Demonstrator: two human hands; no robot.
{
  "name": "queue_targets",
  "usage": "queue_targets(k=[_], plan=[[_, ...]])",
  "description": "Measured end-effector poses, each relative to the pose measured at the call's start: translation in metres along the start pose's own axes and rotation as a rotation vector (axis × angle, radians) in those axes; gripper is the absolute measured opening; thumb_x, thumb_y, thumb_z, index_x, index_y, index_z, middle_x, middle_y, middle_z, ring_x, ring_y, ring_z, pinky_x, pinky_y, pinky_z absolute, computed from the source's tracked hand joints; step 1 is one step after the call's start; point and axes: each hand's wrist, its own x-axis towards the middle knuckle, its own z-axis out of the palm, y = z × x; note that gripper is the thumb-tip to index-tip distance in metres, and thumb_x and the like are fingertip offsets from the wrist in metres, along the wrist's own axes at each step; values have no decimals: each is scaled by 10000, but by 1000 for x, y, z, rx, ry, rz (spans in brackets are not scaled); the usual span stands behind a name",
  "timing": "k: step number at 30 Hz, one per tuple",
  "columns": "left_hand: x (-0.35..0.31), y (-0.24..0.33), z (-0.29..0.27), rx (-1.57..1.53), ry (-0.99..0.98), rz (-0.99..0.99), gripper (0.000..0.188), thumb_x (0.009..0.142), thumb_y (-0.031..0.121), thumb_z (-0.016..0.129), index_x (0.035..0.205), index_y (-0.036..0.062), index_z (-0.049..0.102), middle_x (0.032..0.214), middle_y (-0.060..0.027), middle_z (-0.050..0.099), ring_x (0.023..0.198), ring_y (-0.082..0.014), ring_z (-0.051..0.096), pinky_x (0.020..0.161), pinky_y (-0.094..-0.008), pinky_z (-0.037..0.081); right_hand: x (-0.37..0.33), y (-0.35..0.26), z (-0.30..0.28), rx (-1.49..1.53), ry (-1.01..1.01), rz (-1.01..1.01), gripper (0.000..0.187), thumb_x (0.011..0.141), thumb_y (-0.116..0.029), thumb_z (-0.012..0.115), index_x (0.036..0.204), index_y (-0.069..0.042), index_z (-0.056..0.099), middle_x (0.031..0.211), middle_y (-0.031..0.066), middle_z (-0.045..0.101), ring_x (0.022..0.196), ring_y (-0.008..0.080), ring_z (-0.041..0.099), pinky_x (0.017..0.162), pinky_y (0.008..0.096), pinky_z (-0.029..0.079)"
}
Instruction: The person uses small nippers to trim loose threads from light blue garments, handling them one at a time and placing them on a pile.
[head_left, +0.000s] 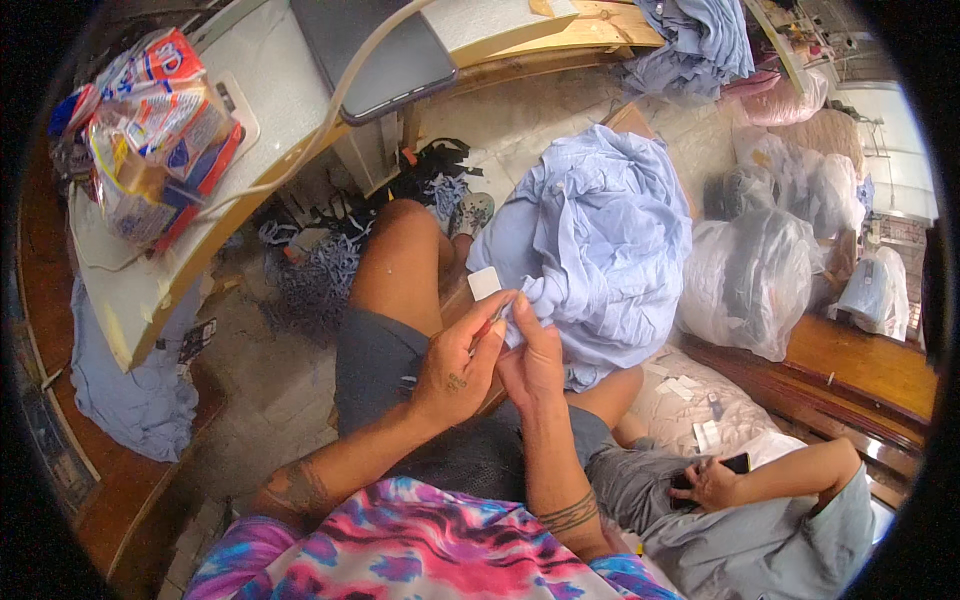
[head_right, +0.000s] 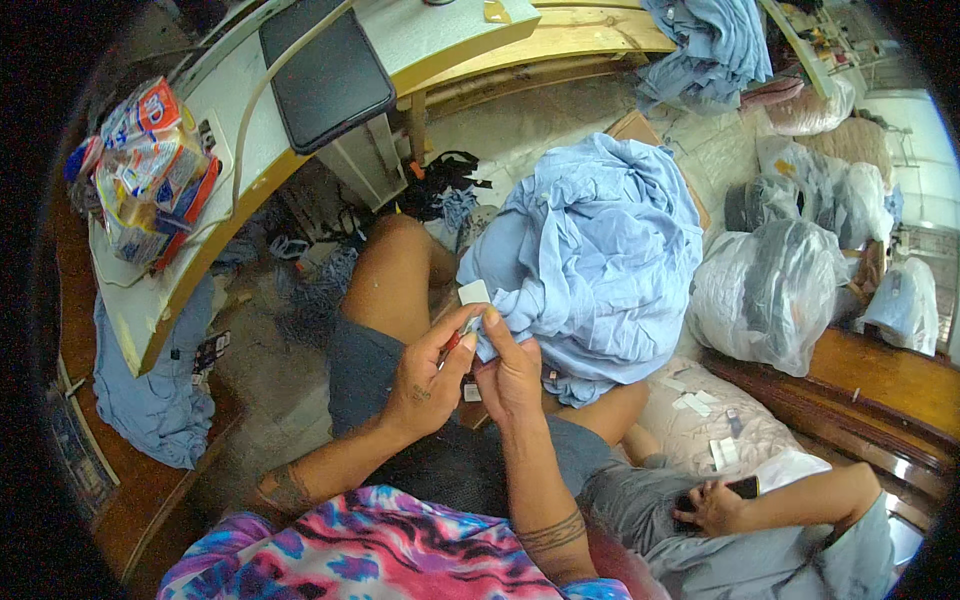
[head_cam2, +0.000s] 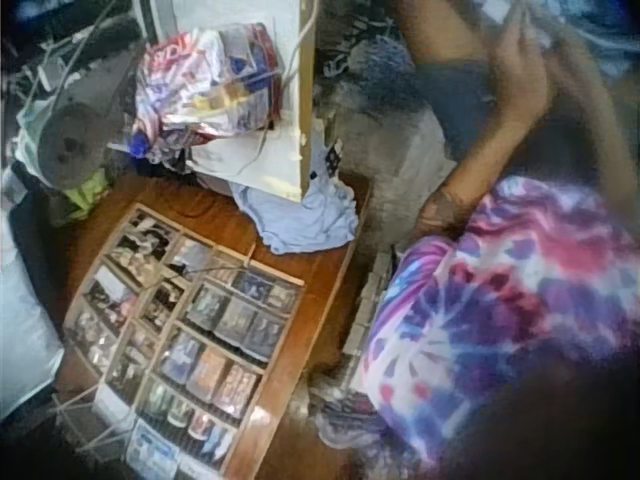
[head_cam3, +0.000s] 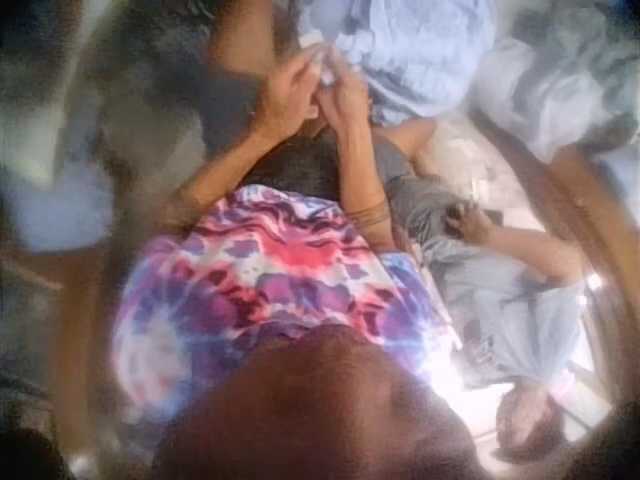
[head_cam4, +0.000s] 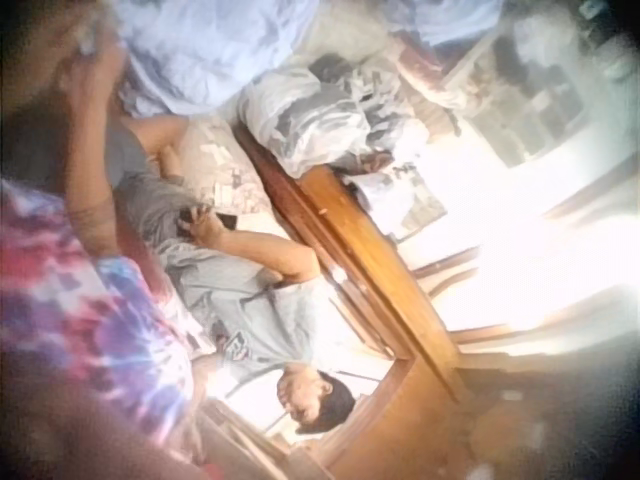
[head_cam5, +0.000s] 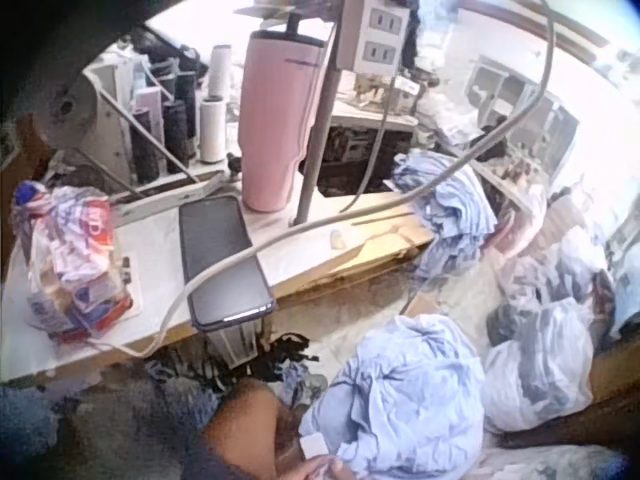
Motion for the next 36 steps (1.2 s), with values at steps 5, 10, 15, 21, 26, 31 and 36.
queue_targets(k=[5, 10, 15, 21, 26, 31, 36], plan=[[2, 12, -1, -85, -3, -202, 405, 1056, 204, 529, 1427, 45, 560, 801, 25, 538, 567, -33, 478, 497, -220, 406, 8, 5, 7, -116, 31, -189, 392, 928, -116, 766, 1251, 19, 593, 1182, 90, 675, 1041, 189, 667, 909, 352, 540], [3, 17, -1, -245, -63, -341, 397, 1055, 192, 543, 1404, 5, 564, 797, 26, 525, 616, -38, 443, 534, -227, 386, 13, -14, -9, -322, 33, -271, 473, 877, -120, 815, 1249, 60, 584, 1136, 114, 681, 987, 187, 672, 881, 341, 540], [14, 24, 2, -327, -115, -477, 393, 1055, 191, 554, 1379, -30, 575, 794, 34, 522, 615, -30, 430, 514, -223, 365, 20, -22, -32, -510, 17, -262, 574, 846, -103, 829, 1324, 38, 544, 1180, 93, 645, 1032, 171, 633, 919, 325, 515], [11, 15, 16, -258, -95, -432, 423, 1063, 231, 552, 1428, 19, 527, 764, 9, 502, 448, -19, 371, 364, -200, 341, 15, -30, -31, -505, 5, -232, 627, 839, -102, 831, 1366, 33, 520, 1238, 108, 620, 1121, 185, 597, 996, 338, 476], [18, 32, 9, -343, -161, -559, 395, 1050, 219, 571, 1394, 26, 552, 760, 7, 517, 425, -17, 350, 355, -200, 334, 15, -43, -35, -591, -101, -317, 684, 827, -95, 841, 1400, 48, 496, 1279, 114, 606, 1166, 213, 574, 1044, 353, 442], [30, 40, 0, -312, -290, -696, 396, 1036, 208, 589, 1386, 26, 552, 745, 7, 517, 419, -15, 333, 348, -201, 323, 8, -67, -46, -729, -182, -283, 673, 833, -154, 852, 1375, 59, 516, 1264, 111, 628, 1164, 209, 574, 1045, 356, 438], [32, 42, 12, -269, -305, -689, 316, 1034, 206, 589, 1300, 36, 577, 728, 17, 512, 414, -12, 321, 341, -198, 309, 1, -70, -62, -681, -163, -257, 591, 839, -164, 852, 1299, 70, 565, 1149, 106, 679, 1020, 178, 624, 912, 337, 509]])
